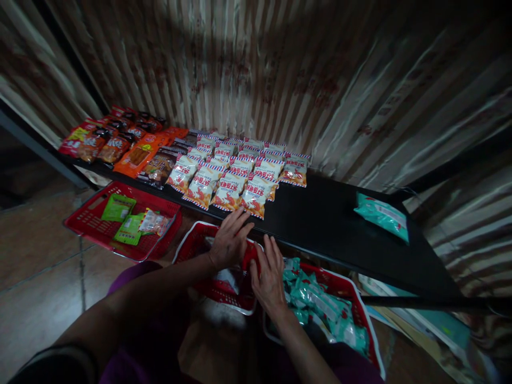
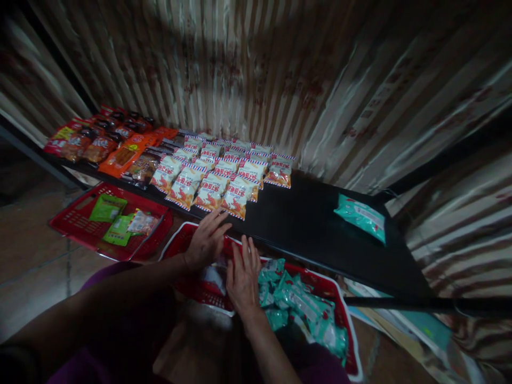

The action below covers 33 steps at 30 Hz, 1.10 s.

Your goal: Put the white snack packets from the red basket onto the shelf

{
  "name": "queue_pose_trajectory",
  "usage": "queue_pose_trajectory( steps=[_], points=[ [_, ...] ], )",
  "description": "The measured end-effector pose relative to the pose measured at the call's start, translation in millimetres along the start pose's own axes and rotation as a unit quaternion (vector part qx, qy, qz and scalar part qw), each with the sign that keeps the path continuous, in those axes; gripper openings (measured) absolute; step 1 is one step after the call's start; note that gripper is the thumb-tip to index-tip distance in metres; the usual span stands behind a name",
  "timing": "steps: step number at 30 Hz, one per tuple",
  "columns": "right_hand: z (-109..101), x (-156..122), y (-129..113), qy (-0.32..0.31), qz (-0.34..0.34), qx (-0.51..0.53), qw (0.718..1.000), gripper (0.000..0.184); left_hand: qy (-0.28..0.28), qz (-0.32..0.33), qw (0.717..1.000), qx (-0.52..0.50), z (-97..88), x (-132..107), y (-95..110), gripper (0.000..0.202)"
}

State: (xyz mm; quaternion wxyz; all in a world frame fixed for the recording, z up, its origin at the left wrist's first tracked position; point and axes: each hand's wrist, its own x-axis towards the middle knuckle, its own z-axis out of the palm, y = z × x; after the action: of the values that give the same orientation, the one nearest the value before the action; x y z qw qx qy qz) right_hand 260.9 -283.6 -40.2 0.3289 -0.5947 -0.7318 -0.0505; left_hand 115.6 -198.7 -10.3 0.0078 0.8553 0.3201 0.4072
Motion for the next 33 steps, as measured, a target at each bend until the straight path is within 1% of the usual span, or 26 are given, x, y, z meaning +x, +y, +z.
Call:
queue_pose_trajectory(
  steps=[3,5,7,10,13,15,18,24,28,33],
  points=[
    [-1.3,23.5,-0.5,0.029,-0.008,0.008,1.000,0.049,-0.016,-0.073,0.994,0.083,-0.9,14.9,-11.5,0.049],
    [-0.6,46.0,-0.9,0.043,-0.011,0.010,0.999,0.049,-0.021,-0.125,0.984,0.125,-0.2,22.0,-20.1,0.051],
    [2.7,71.2,-0.5,0.051,-0.006,0.004,0.999,0.048,-0.017,-0.157,0.976,0.148,1.1,25.5,-28.4,0.049],
    [13.0,106.5,2.9,0.062,0.027,-0.017,0.998,0.045,-0.012,-0.167,0.973,0.157,2.0,26.0,-37.6,0.047],
    [26.3,128.8,9.6,0.065,0.042,-0.016,0.997,0.045,-0.020,-0.156,0.977,0.147,1.2,24.7,-42.4,0.047],
    [33.4,134.3,15.3,0.059,0.033,-0.003,0.998,0.046,-0.026,-0.155,0.977,0.142,0.8,24.0,-44.6,0.048],
    [37.2,132.6,23.7,0.046,0.022,0.017,0.999,0.047,-0.032,-0.158,0.977,0.137,1.4,24.0,-47.7,0.049],
    [27.8,125.4,32.7,0.020,0.020,0.034,0.999,0.048,-0.019,-0.160,0.981,0.111,3.1,25.3,-50.0,0.047],
    [23.3,123.6,32.5,0.021,0.013,0.041,0.999,0.047,-0.013,-0.157,0.982,0.104,4.8,25.7,-49.6,0.046],
    [22.7,123.2,34.6,0.025,0.005,0.052,0.998,0.045,-0.001,-0.155,0.983,0.098,6.1,25.7,-52.0,0.047]
  ],
)
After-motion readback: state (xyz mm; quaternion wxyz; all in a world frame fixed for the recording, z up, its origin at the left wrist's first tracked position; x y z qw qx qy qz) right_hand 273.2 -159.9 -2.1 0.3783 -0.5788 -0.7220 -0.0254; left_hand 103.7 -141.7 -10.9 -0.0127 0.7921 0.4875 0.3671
